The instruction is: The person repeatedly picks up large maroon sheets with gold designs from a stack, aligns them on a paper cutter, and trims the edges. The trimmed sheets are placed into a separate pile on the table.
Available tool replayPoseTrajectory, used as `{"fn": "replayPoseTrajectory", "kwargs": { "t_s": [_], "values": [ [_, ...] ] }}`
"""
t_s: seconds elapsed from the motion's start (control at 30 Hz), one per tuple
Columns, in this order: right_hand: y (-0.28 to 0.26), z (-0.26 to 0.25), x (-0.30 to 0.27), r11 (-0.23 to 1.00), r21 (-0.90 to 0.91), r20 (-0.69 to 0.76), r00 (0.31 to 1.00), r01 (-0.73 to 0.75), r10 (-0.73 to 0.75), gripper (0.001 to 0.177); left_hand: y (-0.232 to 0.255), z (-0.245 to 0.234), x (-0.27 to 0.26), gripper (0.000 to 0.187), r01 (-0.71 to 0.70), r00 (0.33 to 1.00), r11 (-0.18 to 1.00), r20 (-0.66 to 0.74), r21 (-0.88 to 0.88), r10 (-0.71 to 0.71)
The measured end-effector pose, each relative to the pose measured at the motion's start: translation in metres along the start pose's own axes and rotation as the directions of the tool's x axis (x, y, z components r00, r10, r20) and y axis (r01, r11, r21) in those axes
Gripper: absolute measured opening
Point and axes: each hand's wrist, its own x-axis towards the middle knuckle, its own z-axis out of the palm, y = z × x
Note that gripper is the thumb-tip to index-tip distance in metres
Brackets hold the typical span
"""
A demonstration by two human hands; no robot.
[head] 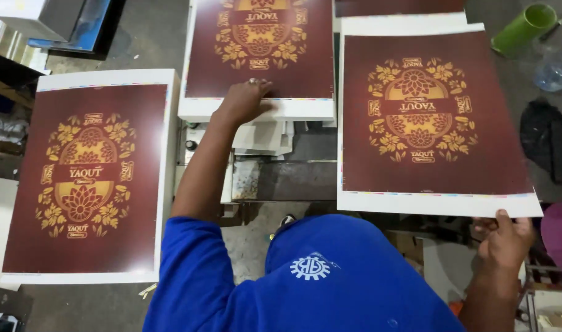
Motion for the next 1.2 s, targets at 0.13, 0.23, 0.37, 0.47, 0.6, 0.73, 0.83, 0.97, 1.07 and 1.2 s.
{"fn": "replayPoseTrajectory", "kwargs": {
  "t_s": [0.13, 0.23, 0.37, 0.47, 0.6, 0.73, 0.83, 0.97, 1.07, 1.2],
  "values": [
    [0.009, 0.002, 0.024, 0.994, -0.099, -0.03, 0.998, -0.05, 0.047, 0.025, -0.003, 0.032, 0.0, 0.059, -0.231, 0.912, 0.96, -0.309, 0.157, 0.27],
    [0.0, 0.026, 0.038, 0.99, -0.102, -0.034, 0.995, -0.099, 0.096, 0.031, 0.015, 0.01, -0.005, 0.047, -0.114, 0.973, 0.985, -0.186, 0.128, 0.137],
    [0.015, 0.041, 0.075, 0.989, -0.125, 0.034, 0.996, -0.074, 0.079, 0.03, 0.007, 0.012, -0.013, 0.021, -0.13, 0.965, 0.989, -0.219, 0.074, 0.144],
    [0.023, 0.061, 0.113, 0.991, -0.098, 0.081, 0.992, -0.09, 0.098, 0.032, 0.014, 0.005, -0.027, 0.013, -0.162, 0.844, 0.987, -0.519, -0.004, 0.136],
    [0.015, 0.092, 0.152, 0.99, -0.102, 0.09, 0.99, -0.099, 0.108, 0.035, 0.048, -0.012, -0.038, 0.009, 0.087, 0.79, 0.992, -0.612, 0.09, -0.013],
    [0.024, 0.088, 0.173, 0.962, -0.12, 0.152, 0.953, -0.245, 0.261, 0.042, 0.101, -0.014, -0.054, 0.008, 0.021, 0.689, 0.975, -0.71, 0.223, 0.147],
    [0.042, 0.088, 0.169, 0.906, -0.271, 0.16, 0.912, -0.326, 0.377, 0.049, 0.147, -0.008, -0.063, 0.018, -0.098, 0.674, 0.961, -0.693, 0.259, 0.256],
    [0.024, 0.138, 0.119, 0.889, -0.339, 0.403, 0.806, -0.308, 0.433, 0.048, 0.225, 0.007, -0.055, 0.022, -0.326, 0.695, 0.93, -0.623, 0.171, 0.359],
    [0.003, 0.187, 0.079, 0.921, -0.228, 0.699, 0.605, -0.314, 0.38, 0.046, 0.272, 0.031, -0.041, 0.027, -0.402, 0.742, 0.912, -0.557, 0.077, 0.374],
    [0.0, 0.206, 0.072, 0.872, -0.098, 0.791, 0.494, -0.48, 0.361, 0.04, 0.281, 0.039, -0.03, 0.018, -0.595, 0.63, 0.802, -0.651, -0.053, 0.424]
  ]
}}
